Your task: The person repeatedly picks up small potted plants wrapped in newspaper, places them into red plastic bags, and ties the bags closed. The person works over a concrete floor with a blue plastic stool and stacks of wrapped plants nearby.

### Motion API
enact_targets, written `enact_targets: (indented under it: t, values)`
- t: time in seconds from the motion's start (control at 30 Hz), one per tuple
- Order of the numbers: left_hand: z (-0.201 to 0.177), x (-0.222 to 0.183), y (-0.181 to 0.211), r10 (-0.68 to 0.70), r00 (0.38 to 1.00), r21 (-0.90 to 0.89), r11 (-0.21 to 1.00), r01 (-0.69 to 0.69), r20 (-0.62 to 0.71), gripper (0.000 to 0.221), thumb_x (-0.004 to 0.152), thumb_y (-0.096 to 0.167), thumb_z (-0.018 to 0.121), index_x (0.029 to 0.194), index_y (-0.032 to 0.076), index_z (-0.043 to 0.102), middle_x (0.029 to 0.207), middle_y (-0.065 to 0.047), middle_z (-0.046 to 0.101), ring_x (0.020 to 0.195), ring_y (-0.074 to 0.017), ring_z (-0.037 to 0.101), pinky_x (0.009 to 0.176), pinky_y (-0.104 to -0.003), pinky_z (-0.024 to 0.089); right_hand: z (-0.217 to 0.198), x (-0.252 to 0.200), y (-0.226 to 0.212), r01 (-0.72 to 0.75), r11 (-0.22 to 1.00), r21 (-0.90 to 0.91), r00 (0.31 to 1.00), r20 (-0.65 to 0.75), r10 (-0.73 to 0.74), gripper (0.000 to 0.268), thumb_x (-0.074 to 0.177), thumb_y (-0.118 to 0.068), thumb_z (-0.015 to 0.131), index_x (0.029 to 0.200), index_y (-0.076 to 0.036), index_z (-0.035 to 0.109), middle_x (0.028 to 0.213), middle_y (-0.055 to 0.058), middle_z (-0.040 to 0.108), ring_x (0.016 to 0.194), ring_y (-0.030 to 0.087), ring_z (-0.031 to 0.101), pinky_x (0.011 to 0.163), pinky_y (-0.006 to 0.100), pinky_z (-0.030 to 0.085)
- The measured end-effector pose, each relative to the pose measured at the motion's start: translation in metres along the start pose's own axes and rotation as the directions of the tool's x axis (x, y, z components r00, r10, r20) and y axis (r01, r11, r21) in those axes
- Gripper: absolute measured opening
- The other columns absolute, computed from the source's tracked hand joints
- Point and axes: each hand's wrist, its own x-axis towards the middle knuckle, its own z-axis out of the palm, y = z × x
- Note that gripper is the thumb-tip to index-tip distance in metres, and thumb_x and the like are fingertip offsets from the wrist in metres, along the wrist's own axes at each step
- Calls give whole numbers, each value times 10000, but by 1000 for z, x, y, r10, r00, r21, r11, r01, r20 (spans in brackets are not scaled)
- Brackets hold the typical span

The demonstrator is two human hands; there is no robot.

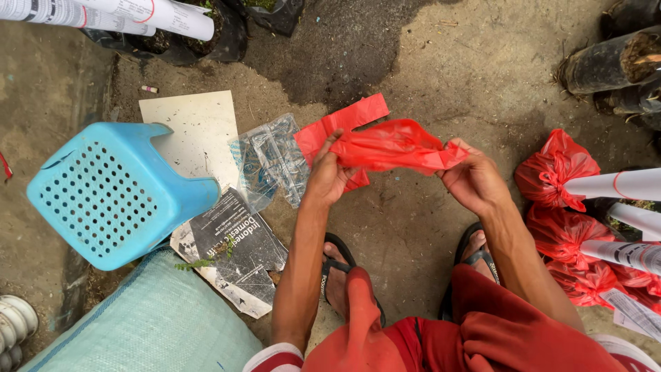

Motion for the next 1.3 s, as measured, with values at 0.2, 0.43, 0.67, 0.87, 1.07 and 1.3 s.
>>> enact_targets:
  t: [0.2, 0.43, 0.67, 0.87, 1.07, 1.3]
  values:
    - [6, 8, -26, 311, 945, 451, 861, -236, -98, 353, 898, -11, 535, 1243, 62, 540, 1066, -87, 637, 910, -190, 633, 749, -349, 570, 23, -2, 3, 296, 598, -745, 951, 175, -254, 440, 789, -88, 730, 1215, -67, 622, 1178, 141, 611, 1097, 264, 601, 948, 372, 493]
    - [41, -6, -25, 547, 767, 774, 306, -554, 334, 571, 843, 59, 762, 1266, 28, 380, 1228, -151, 518, 1109, -289, 601, 947, -451, 477, -7, 28, -10, -158, -364, -918, 946, -35, -321, 163, 1017, -200, 715, 1035, -38, 711, 1000, 133, 664, 899, 267, 647, 817, 361, 531]
    - [41, 1, -37, 651, 665, 833, 87, -546, 368, 368, 970, -12, 567, 1296, 41, 405, 1264, -231, 481, 1141, -433, 590, 944, -484, 520, 37, 71, -45, 421, -338, -842, 893, 450, -9, 554, 823, -315, 815, 1198, 24, 589, 1102, 231, 614, 895, 359, 676, 723, 415, 537]
    - [33, -9, -53, 593, 653, 826, -37, -562, 471, 216, 899, -62, 528, 976, 130, 590, 1439, -274, 476, 1230, -421, 607, 936, -457, 565, 136, 211, -28, 149, 146, -978, 962, 178, 206, 283, 1030, -294, 677, 952, -29, 614, 911, 89, 681, 867, 190, 685, 780, 352, 573]
    - [35, -31, -59, 414, 833, 863, 183, -471, 366, 266, 980, 8, 501, 1180, 97, 651, 1500, -166, 566, 1268, -384, 640, 1031, -468, 549, 202, 322, 23, 35, 466, -884, 996, -10, -94, 383, 1048, -352, 672, 858, -34, 575, 935, 104, 631, 813, 170, 703, 790, 279, 658]
    - [30, -26, -42, 360, 883, 902, 192, -386, 302, 558, 904, 67, 584, 1446, -26, 486, 1603, -180, 419, 1401, -374, 491, 1145, -443, 425, 185, 327, 29, 103, 617, -780, 995, 75, -71, 210, 992, -87, 530, 820, -10, 624, 842, 32, 619, 774, 134, 695, 854, 308, 615]
